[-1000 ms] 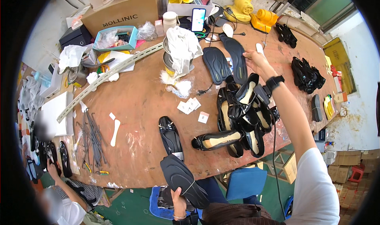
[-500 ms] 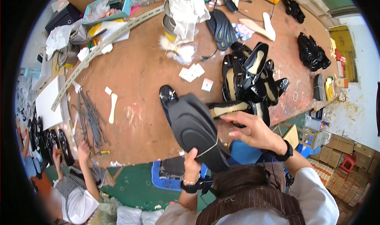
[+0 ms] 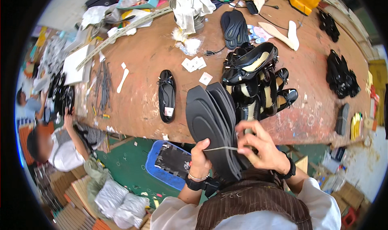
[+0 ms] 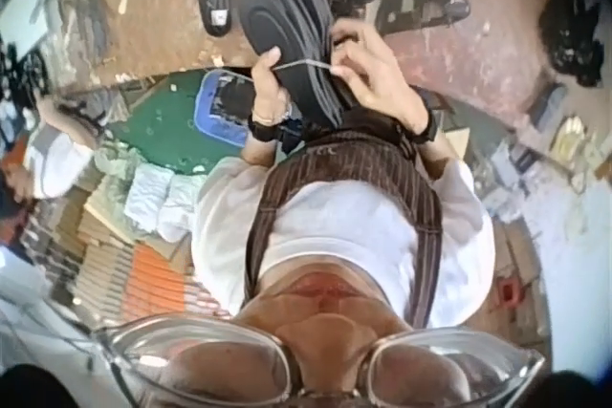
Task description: Attaching insoles to black patent leather loafers and preparing shoe boxes.
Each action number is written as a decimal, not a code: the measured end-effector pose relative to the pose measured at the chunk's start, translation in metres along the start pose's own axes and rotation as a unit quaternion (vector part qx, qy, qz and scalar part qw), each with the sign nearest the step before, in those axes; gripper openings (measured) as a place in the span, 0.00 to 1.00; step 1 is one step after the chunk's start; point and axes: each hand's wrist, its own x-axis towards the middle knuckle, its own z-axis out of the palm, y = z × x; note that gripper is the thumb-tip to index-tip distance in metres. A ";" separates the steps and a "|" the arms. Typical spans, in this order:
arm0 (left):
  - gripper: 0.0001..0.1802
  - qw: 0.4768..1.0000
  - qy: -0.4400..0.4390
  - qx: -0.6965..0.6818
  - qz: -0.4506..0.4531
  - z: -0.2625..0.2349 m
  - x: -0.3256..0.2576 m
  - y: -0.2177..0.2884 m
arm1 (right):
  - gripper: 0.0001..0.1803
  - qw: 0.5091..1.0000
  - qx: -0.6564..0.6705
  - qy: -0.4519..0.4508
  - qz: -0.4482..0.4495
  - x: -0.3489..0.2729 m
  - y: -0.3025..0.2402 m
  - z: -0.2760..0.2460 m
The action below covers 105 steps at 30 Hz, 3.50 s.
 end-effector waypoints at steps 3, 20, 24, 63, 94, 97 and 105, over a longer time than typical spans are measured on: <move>0.48 0.990 -0.107 -0.023 0.092 0.034 0.022 -0.051 | 0.04 0.978 0.100 -0.126 -0.137 -0.042 0.032 -0.053; 0.49 0.832 -0.189 0.420 0.310 0.085 0.026 -0.204 | 0.28 0.840 -0.266 0.465 0.086 -0.259 0.250 -0.159; 0.52 0.813 -0.275 0.408 0.311 0.056 0.028 -0.249 | 0.49 0.949 0.222 0.222 0.032 -0.299 0.255 -0.059; 0.66 0.581 0.018 0.656 0.481 -0.122 0.088 -0.126 | 0.26 0.738 0.380 0.548 0.109 -0.260 0.226 -0.108; 0.33 0.532 0.177 0.542 0.626 -0.115 0.142 -0.137 | 0.45 0.803 -0.476 0.344 0.098 -0.250 0.306 -0.168; 0.25 0.422 -0.016 0.631 0.650 -0.095 0.112 -0.180 | 0.44 0.832 -0.502 0.214 0.103 -0.247 0.281 -0.185; 0.28 0.246 -0.249 0.848 0.398 -0.029 0.124 -0.223 | 0.35 0.822 -0.567 -0.007 0.060 -0.210 0.264 -0.217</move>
